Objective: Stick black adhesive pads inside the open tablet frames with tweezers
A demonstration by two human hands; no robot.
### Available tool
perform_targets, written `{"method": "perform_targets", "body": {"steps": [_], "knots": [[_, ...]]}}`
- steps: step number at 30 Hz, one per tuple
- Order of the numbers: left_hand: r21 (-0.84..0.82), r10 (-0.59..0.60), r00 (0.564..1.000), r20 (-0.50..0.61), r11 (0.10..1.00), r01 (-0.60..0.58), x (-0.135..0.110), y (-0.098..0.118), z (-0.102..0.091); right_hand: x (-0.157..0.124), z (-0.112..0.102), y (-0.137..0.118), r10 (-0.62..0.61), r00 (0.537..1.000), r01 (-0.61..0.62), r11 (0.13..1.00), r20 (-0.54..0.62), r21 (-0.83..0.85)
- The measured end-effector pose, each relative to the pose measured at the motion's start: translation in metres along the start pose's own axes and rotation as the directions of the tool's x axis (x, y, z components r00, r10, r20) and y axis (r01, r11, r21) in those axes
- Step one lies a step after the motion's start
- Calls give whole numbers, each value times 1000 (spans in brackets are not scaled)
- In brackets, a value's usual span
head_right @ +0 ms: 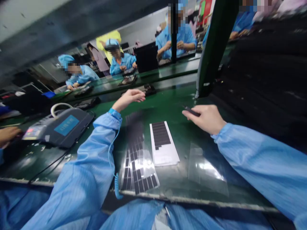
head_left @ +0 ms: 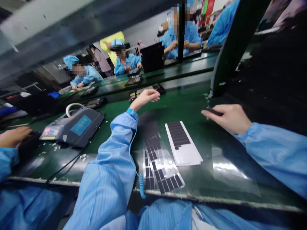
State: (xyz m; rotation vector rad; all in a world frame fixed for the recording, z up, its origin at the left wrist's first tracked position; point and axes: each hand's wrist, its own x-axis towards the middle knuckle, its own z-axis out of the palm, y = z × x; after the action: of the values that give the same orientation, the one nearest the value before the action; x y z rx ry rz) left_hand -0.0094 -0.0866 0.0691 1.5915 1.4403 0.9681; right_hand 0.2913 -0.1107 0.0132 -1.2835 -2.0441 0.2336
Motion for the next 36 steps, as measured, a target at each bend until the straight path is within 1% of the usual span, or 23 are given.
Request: {"method": "perform_targets", "body": {"steps": [1, 2, 3, 4, 5, 6, 8, 9, 10, 12, 14, 15, 17, 18, 20, 22, 23, 24, 25, 27, 30, 33, 36], "knots": [[35, 7, 998, 63, 999, -9, -11, 8, 2, 0, -2, -4, 53, 998, -52, 995, -16, 84], [160, 53, 984, 168, 984, -80, -23, 14, 4, 0, -5, -8, 121, 993, -117, 973, -8, 199], [280, 57, 963, 262, 951, -133, -36, 18, 7, 0, -7, -14, 187, 982, -186, 927, 28, 325], [398, 27, 934, 357, 900, -178, -49, 20, 11, 0, -9, -21, 233, 969, -246, 866, 83, 435], [502, -35, 892, 451, 836, -221, -60, 20, 15, 0, -10, -29, 248, 955, -296, 804, 162, 515], [579, -121, 843, 525, 777, -248, -70, 17, 21, -1, -10, -37, 230, 939, -337, 758, 255, 558], [667, -269, 747, 608, 684, -296, -84, 8, 32, -5, -5, -54, 131, 885, -388, 740, 447, 550], [683, -308, 716, 626, 660, -313, -87, 3, 37, -8, -1, -62, 67, 847, -389, 753, 527, 531], [687, -320, 702, 636, 649, -327, -88, -3, 41, -12, 3, -69, -7, 810, -369, 771, 587, 519], [673, -300, 699, 649, 655, -344, -85, -11, 46, -18, 14, -78, -158, 749, -281, 803, 643, 525], [639, -275, 687, 672, 684, -351, -79, -16, 47, -23, 23, -80, -261, 726, -201, 804, 636, 560], [622, -262, 680, 685, 696, -359, -77, -16, 46, -25, 26, -78, -280, 727, -187, 798, 627, 574], [594, -235, 669, 705, 711, -376, -75, -13, 45, -28, 29, -73, -263, 751, -202, 783, 606, 589], [582, -212, 676, 706, 718, -382, -74, -11, 46, -29, 29, -69, -238, 769, -215, 778, 593, 591], [549, -124, 728, 674, 744, -381, -75, -6, 50, -31, 26, -64, -203, 799, -220, 778, 566, 589], [487, 6, 780, 626, 778, -397, -76, -2, 59, -34, 23, -61, -212, 815, -190, 780, 538, 596], [454, 61, 786, 616, 787, -417, -76, -2, 63, -36, 22, -61, -234, 820, -161, 782, 522, 602], [426, 96, 777, 622, 791, -439, -76, -2, 68, -37, 21, -61, -259, 828, -119, 786, 498, 606], [407, 104, 760, 642, 793, -452, -76, -4, 71, -39, 21, -61, -286, 837, -65, 795, 467, 603], [397, 66, 734, 676, 807, -438, -75, -7, 76, -41, 21, -62, -344, 853, 70, 820, 393, 568], [409, -21, 738, 675, 843, -351, -73, -11, 77, -44, 21, -62, -429, 850, 243, 834, 305, 495], [419, -69, 741, 668, 858, -298, -72, -11, 75, -45, 22, -61, -488, 834, 325, 813, 259, 484], [412, -71, 738, 671, 864, -291, -72, -11, 74, -46, 24, -59, -505, 831, 346, 798, 233, 494]]}}
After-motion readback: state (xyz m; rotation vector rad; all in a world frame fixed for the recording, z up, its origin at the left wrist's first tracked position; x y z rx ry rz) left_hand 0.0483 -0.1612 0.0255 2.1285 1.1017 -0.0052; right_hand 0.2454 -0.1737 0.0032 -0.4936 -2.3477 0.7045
